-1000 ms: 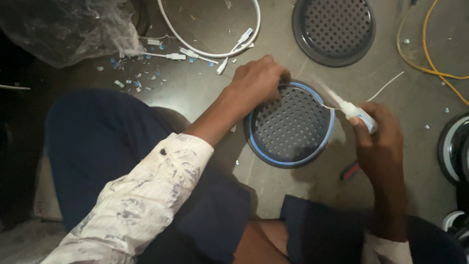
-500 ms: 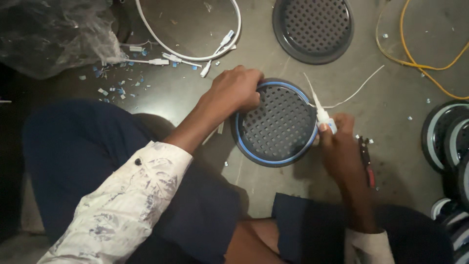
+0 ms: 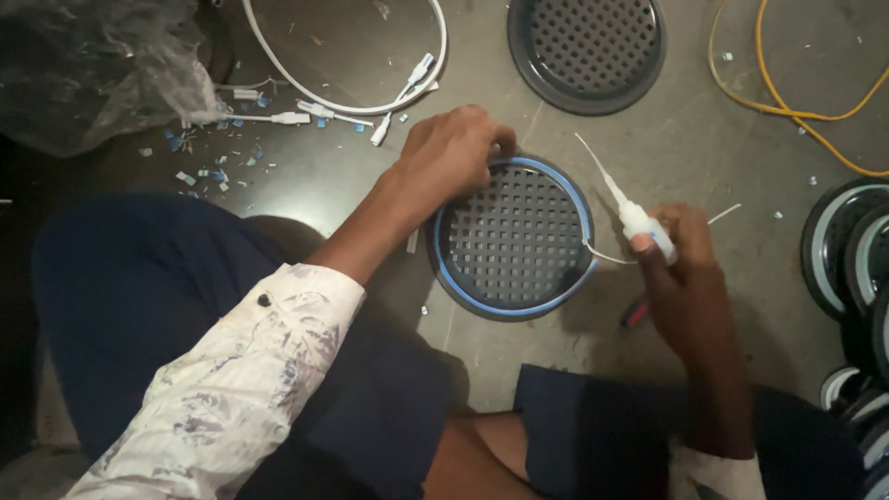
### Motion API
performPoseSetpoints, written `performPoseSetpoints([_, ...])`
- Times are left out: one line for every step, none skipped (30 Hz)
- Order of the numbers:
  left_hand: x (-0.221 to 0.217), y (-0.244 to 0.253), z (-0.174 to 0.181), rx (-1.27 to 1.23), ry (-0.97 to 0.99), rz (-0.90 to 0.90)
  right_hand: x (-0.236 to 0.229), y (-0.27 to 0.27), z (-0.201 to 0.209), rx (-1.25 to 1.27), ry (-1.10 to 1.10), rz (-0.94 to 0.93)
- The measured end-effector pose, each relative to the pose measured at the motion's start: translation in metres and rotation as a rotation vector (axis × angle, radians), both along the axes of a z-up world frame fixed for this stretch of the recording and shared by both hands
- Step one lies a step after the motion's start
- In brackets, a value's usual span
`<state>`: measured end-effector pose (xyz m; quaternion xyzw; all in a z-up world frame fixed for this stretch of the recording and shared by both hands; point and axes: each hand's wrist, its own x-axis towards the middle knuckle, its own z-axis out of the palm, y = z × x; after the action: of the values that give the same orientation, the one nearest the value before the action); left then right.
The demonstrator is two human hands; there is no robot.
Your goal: The person sits on the floor and assembles LED light strips onto circular speaker grilles. They apply glue to the rim, press the light strip into place, and use pliers to trim excess cable. The person repeats this process for multiple grilles, stacking completed units nearby.
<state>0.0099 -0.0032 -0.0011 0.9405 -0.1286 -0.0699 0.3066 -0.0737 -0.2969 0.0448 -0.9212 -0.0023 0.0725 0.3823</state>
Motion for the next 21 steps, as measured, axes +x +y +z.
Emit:
performPoseSetpoints([-0.001,0.002,0.002,0.002,0.031,0.002,0.001,0.003,0.001,0.008,-0.037,-0.005])
performPoseSetpoints([-0.002,0.003,0.004,-0.004,0.022,-0.004,0.003,0.005,0.001,0.012,-0.092,0.038])
performPoseSetpoints([-0.003,0.003,0.005,-0.012,0.015,-0.011,0.003,0.005,0.001,0.014,-0.145,0.082])
performPoseSetpoints([-0.004,0.004,0.005,-0.020,0.008,-0.018,0.004,0.006,0.000,0.017,-0.198,0.125])
performPoseSetpoints([-0.004,0.004,0.006,-0.024,-0.010,-0.013,0.005,0.005,0.000,-0.038,-0.256,0.157])
performPoseSetpoints([-0.005,0.004,0.007,-0.029,-0.028,-0.008,0.005,0.005,-0.001,-0.093,-0.313,0.190])
performPoseSetpoints([-0.005,0.005,0.007,-0.033,-0.046,-0.002,0.006,0.004,-0.002,-0.147,-0.370,0.223])
performPoseSetpoints([-0.006,0.005,0.007,-0.041,-0.047,-0.005,0.007,0.005,-0.003,-0.171,-0.382,0.229])
performPoseSetpoints([-0.007,0.006,0.007,-0.051,-0.050,-0.008,0.009,0.005,-0.003,-0.198,-0.394,0.234])
performPoseSetpoints([-0.007,0.006,0.007,-0.060,-0.053,-0.012,0.010,0.006,-0.004,-0.224,-0.406,0.239])
performPoseSetpoints([-0.008,0.007,0.006,-0.053,-0.098,-0.020,0.012,0.008,-0.004,-0.226,-0.430,0.255])
performPoseSetpoints([-0.009,0.007,0.006,-0.046,-0.143,-0.027,0.013,0.010,-0.005,-0.227,-0.455,0.271])
performPoseSetpoints([-0.009,0.007,0.005,-0.038,-0.188,-0.034,0.015,0.012,-0.005,-0.228,-0.480,0.288])
performPoseSetpoints([-0.009,0.007,0.005,-0.020,-0.170,-0.033,0.016,0.015,-0.005,-0.254,-0.480,0.294])
performPoseSetpoints([-0.008,0.006,0.005,-0.002,-0.152,-0.031,0.017,0.017,-0.005,-0.281,-0.480,0.301])
performPoseSetpoints([-0.008,0.005,0.004,0.015,-0.133,-0.029,0.018,0.020,-0.004,-0.309,-0.479,0.307])
performPoseSetpoints([-0.008,0.005,0.003,0.005,-0.139,-0.025,0.018,0.022,-0.004,-0.312,-0.474,0.299])
performPoseSetpoints([-0.008,0.005,0.003,-0.006,-0.144,-0.022,0.017,0.024,-0.004,-0.315,-0.469,0.291])
performPoseSetpoints([-0.008,0.005,0.002,-0.016,-0.149,-0.018,0.017,0.026,-0.003,-0.317,-0.464,0.283])
performPoseSetpoints([-0.008,0.005,0.002,-0.022,-0.161,-0.015,0.019,0.028,-0.003,-0.321,-0.473,0.286])
performPoseSetpoints([-0.008,0.005,0.001,-0.028,-0.172,-0.013,0.019,0.030,-0.004,-0.325,-0.482,0.289])
